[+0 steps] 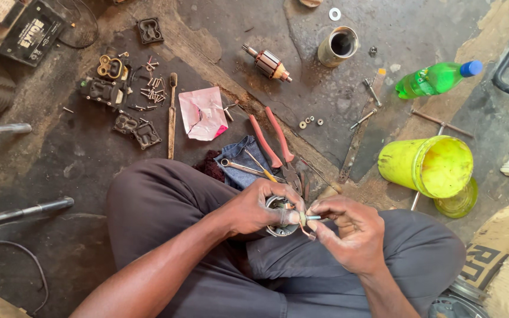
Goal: The person sits on the workshop floor and works on a small electric motor end housing in their lap. They unscrew fasteners with a screwdriver, use pliers and a wooden mallet, fit small screws and washers by hand, and turn the housing over to work on its other side.
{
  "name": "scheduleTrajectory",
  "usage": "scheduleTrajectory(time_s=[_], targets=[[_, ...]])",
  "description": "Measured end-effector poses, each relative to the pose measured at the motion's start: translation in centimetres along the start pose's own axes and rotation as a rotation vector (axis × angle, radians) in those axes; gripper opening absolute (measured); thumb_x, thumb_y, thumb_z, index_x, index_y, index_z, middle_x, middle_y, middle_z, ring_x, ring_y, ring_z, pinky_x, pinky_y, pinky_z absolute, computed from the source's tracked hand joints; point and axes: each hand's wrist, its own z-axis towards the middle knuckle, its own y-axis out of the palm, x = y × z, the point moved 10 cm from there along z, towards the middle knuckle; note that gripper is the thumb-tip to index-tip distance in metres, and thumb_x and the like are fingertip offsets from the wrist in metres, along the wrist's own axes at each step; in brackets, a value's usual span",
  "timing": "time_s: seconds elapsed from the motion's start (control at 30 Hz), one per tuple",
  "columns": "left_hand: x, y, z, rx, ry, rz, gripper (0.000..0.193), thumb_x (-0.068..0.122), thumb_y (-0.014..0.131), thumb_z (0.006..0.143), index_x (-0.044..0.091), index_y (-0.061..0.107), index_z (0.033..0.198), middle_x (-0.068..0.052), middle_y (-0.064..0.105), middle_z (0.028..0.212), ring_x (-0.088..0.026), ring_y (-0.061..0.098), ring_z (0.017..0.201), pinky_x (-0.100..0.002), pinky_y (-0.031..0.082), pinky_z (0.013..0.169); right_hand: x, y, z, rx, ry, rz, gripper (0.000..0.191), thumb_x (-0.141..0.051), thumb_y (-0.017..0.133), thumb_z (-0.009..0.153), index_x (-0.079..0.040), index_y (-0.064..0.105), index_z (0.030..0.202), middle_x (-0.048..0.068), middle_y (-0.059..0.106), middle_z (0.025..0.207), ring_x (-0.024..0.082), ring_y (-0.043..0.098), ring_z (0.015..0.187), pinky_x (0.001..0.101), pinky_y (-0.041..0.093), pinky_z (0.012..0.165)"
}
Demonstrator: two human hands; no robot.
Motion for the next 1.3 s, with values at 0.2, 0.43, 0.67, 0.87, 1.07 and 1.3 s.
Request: scheduleTrajectory(time_s=[0.2, 0.43, 0.67, 0.87, 1.07, 1.3], targets=[[-0.4, 0.0, -0.1, -0.024, 0.011, -0.078, 0.016, 0.012, 0.08, 0.09, 0.003, 0.075, 0.102, -0.002, 0.074, 0.102, -0.01, 0.066, 0.098, -0.029, 0.053, 0.089, -1.4, 0.2, 0.2, -0.019, -0.09, -0.213, 0.018, 0.012, 0.075, 0.081, 0.007, 0.075, 0.098, 0.016, 0.074, 0.103, 0.02, 0.074, 0.091, 0.0307, 0.063, 0.078], [-1.1, -0.1, -0.1, -0.01, -0.028, -0.15, 0.016, 0.008, 0.079, 0.09, 0.002, 0.074, 0.104, -0.002, 0.073, 0.103, -0.01, 0.066, 0.098, -0.029, 0.054, 0.089, -1.7, 0.7, 0.4, -0.018, -0.113, -0.24, 0.019, 0.01, 0.076, 0.081, 0.005, 0.076, 0.1, 0.016, 0.075, 0.102, 0.02, 0.073, 0.091, 0.0304, 0.061, 0.078], [-0.5, -0.5, 0.1, 0.004, 0.029, -0.145, 0.016, 0.003, 0.079, 0.09, 0.001, 0.073, 0.104, -0.003, 0.072, 0.106, -0.011, 0.066, 0.101, -0.029, 0.054, 0.091, -2.1, 0.8, 0.4, 0.026, -0.093, -0.148, 0.019, 0.01, 0.074, 0.084, 0.008, 0.074, 0.103, 0.018, 0.074, 0.104, 0.02, 0.074, 0.088, 0.0301, 0.063, 0.073], [-0.4, -0.6, 0.1, 0.003, 0.039, -0.104, 0.016, 0.003, 0.078, 0.089, 0.001, 0.072, 0.104, -0.002, 0.072, 0.106, -0.011, 0.066, 0.102, -0.029, 0.054, 0.091, -1.2, 0.4, 0.3, 0.04, -0.02, -0.026, 0.019, 0.012, 0.072, 0.085, 0.01, 0.071, 0.104, 0.02, 0.072, 0.107, 0.02, 0.075, 0.089, 0.032, 0.067, 0.072], [-0.2, -0.5, 0.2, -0.002, 0.039, -0.108, 0.015, 0.005, 0.079, 0.09, 0.002, 0.072, 0.103, -0.002, 0.072, 0.104, -0.01, 0.065, 0.101, -0.028, 0.053, 0.09, -1.1, 0.5, 0.4, 0.011, -0.068, -0.14, 0.015, 0.015, 0.071, 0.087, 0.009, 0.075, 0.1, 0.019, 0.073, 0.107, 0.019, 0.074, 0.088, 0.03, 0.065, 0.073], [-1.1, -0.6, 0.3, 0.018, -0.087, -0.043, 0.017, 0.015, 0.078, 0.091, 0.002, 0.076, 0.102, 0.0, 0.073, 0.094, -0.007, 0.064, 0.089, -0.026, 0.052, 0.081, -2.5, 0.8, 1.4, -0.054, -0.047, -0.418, 0.027, 0.008, 0.071, 0.081, 0.0, 0.076, 0.106, 0.013, 0.076, 0.1, 0.019, 0.076, 0.086, 0.0293, 0.061, 0.076]])
